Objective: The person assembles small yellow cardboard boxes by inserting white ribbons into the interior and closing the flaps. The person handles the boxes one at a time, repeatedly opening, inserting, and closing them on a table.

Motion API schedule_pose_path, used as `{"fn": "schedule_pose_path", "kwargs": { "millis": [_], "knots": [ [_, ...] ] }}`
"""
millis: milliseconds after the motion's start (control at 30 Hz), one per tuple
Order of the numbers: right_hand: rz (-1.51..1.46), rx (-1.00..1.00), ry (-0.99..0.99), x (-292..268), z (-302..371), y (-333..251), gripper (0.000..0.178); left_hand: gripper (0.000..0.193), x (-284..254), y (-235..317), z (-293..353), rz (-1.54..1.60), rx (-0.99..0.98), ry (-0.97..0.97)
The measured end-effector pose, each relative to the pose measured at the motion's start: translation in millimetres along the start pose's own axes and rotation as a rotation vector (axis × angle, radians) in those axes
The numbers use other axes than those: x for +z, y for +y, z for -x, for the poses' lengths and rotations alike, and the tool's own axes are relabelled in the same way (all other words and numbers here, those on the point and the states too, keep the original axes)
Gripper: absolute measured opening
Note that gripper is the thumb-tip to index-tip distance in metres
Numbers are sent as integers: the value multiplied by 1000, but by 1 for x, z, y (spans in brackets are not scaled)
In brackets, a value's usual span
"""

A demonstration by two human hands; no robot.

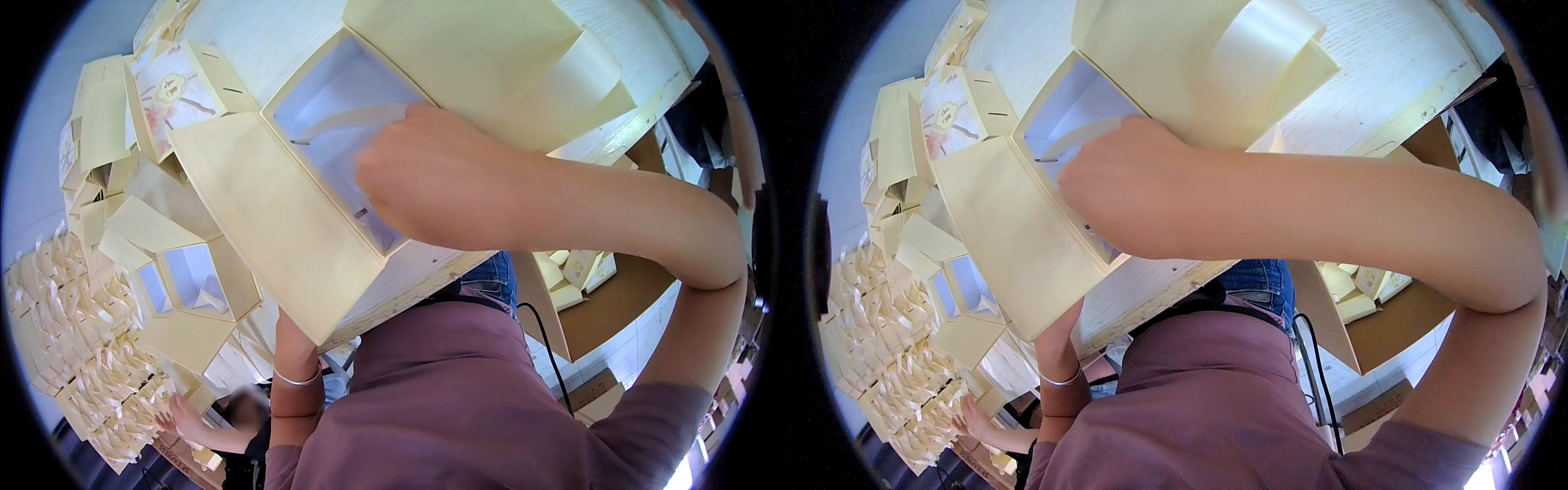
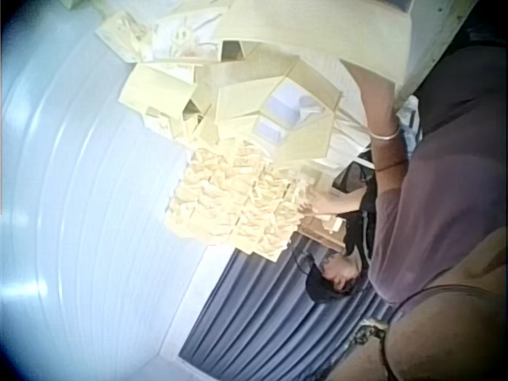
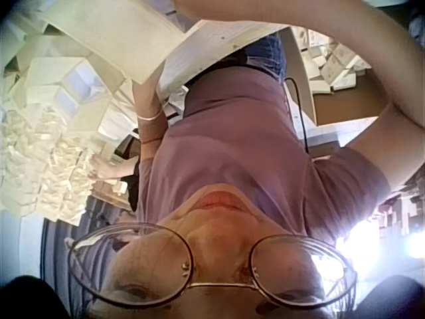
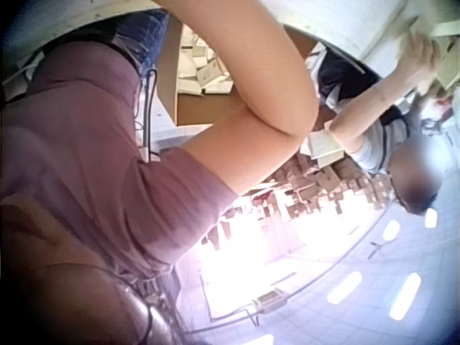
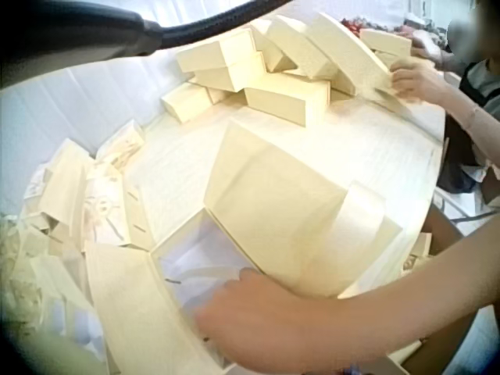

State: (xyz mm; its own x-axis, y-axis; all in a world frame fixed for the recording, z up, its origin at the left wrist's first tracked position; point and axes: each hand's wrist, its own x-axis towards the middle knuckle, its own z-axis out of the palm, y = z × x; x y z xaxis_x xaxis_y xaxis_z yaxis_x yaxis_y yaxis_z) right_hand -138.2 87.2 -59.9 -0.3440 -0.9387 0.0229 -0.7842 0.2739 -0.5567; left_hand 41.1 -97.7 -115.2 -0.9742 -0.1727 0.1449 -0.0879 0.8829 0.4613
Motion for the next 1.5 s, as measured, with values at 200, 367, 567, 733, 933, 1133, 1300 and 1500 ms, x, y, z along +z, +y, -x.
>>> {"fn": "schedule_pose_path", "kwargs": {
  "millis": [200, 367, 567, 733, 933, 1133, 1300, 1500],
  "knots": [
    [-4, -24, 18, 4, 0, -3, 14, 41, -5, 15, -2, 131, -72, -49],
    [-62, -14, 50, 7, 1, -2, 15, 43, -6, 23, -6, 219, -117, -81],
    [-67, 19, 50, 4, 0, -5, 16, 45, -8, 28, -7, 267, -139, -93],
    [-25, 66, 65, 8, -1, -3, 16, 47, -3, 25, -12, 308, -137, -106],
    [-71, 4, 40, 5, 2, -6, 18, 49, -9, 34, -8, 300, -167, -89],
    [-132, 34, -18, 4, 2, -4, 18, 51, -8, 34, -12, 280, -156, -127],
    [-107, 1, -23, 12, -4, -3, 15, 45, -10, 48, -21, 379, -148, -136],
    [131, -77, -12, -4, -6, -18, 13, 31, -10, 54, -34, 454, -20, -66]
  ]
}}
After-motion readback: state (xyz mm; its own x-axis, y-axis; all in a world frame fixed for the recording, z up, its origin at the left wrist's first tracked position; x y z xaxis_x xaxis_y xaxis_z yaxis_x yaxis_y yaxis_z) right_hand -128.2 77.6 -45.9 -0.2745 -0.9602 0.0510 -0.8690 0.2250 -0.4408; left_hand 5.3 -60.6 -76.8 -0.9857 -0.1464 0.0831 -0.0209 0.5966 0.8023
